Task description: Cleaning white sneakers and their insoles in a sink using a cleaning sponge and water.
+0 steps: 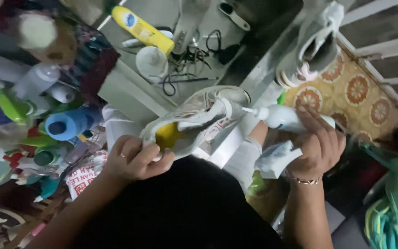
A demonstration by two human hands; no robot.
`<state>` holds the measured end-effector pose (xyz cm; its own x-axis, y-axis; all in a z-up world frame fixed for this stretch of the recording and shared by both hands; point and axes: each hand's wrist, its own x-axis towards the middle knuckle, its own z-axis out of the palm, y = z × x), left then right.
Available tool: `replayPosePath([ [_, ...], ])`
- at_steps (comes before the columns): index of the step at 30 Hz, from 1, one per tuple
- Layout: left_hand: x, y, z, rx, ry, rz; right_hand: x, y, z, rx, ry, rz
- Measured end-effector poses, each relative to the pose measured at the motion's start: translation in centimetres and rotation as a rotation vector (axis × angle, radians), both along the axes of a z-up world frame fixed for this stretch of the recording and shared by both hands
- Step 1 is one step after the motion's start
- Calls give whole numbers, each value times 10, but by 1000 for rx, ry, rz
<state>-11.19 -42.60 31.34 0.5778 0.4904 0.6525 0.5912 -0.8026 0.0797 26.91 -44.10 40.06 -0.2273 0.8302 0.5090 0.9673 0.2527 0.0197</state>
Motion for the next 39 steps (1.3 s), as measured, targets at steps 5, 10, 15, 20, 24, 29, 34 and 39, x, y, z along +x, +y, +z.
replayPosePath([
  [5, 0, -6, -3, 14, 20, -20, 4, -3, 7, 30, -113, 23],
  [10, 0, -8, -3, 32, 28, -20, 4, 2, 16, 37, -180, 57],
  [15, -2, -10, -3, 35, 44, 13, 3, 5, 19, 39, -217, 68],
  [20, -4, -8, -4, 37, 41, 21, 0, 4, 18, -9, -180, 78],
  [24, -4, -3, -6, 35, 18, -3, -20, 23, 33, 40, -173, 38],
  [29, -14, -2, -10, 38, 38, 12, -12, 22, 7, 9, -10, -110],
  [34, -50, -9, -20, 13, 182, 77, -56, 66, -10, -169, 401, -194],
  [39, -70, -9, -4, -345, 289, 129, -69, 147, -102, -473, 709, -312],
])
